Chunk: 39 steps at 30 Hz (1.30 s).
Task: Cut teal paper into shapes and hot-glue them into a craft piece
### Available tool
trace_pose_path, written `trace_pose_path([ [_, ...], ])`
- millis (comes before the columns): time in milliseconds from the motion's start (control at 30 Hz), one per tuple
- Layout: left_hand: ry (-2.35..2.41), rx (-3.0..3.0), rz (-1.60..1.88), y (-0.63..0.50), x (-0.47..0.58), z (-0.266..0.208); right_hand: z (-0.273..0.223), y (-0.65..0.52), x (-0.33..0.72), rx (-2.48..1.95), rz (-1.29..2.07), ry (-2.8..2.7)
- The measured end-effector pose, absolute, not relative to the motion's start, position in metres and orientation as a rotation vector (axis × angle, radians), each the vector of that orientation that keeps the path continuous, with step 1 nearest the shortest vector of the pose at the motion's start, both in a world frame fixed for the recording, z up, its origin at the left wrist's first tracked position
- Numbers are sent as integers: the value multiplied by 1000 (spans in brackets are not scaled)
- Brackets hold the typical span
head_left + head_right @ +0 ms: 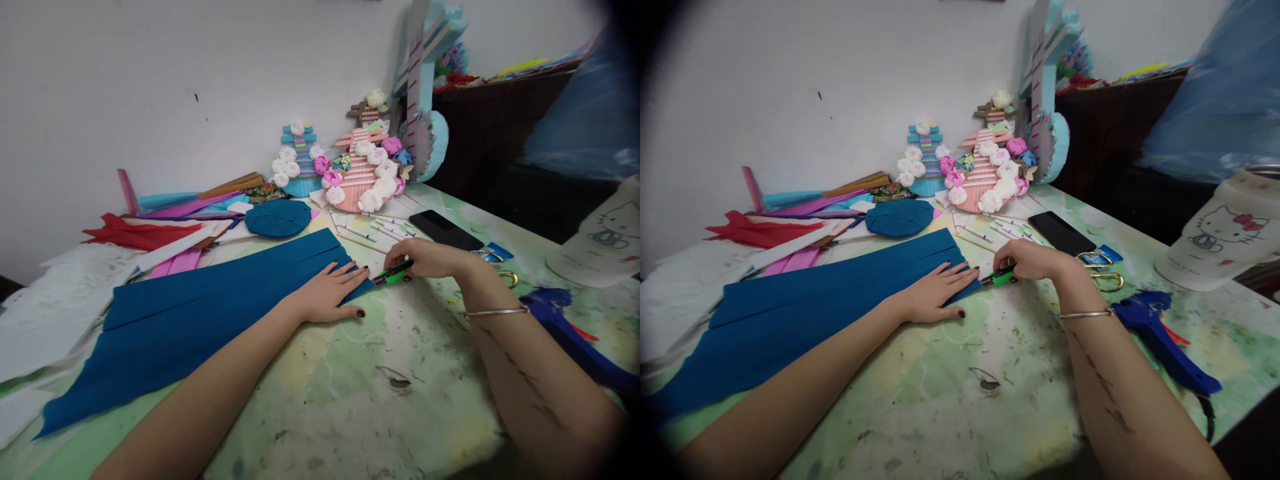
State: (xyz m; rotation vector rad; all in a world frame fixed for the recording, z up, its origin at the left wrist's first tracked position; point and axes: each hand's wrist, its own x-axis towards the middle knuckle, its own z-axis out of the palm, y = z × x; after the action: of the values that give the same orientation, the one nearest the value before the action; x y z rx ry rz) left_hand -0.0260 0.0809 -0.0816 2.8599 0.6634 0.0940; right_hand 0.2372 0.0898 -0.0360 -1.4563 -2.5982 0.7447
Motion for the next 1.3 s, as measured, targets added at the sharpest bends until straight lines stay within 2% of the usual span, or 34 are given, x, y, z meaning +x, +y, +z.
trace_pose_path([
  [967,682,2835,-21,84,-26,-78,-30,85,250,-1420,680,-2643],
  [1167,663,2775,41,85,-27,-78,-31,86,251,-1459,718,-2630],
  [1300,697,2569,221,91,-29,-80,-30,85,250,-1451,748,-2638],
])
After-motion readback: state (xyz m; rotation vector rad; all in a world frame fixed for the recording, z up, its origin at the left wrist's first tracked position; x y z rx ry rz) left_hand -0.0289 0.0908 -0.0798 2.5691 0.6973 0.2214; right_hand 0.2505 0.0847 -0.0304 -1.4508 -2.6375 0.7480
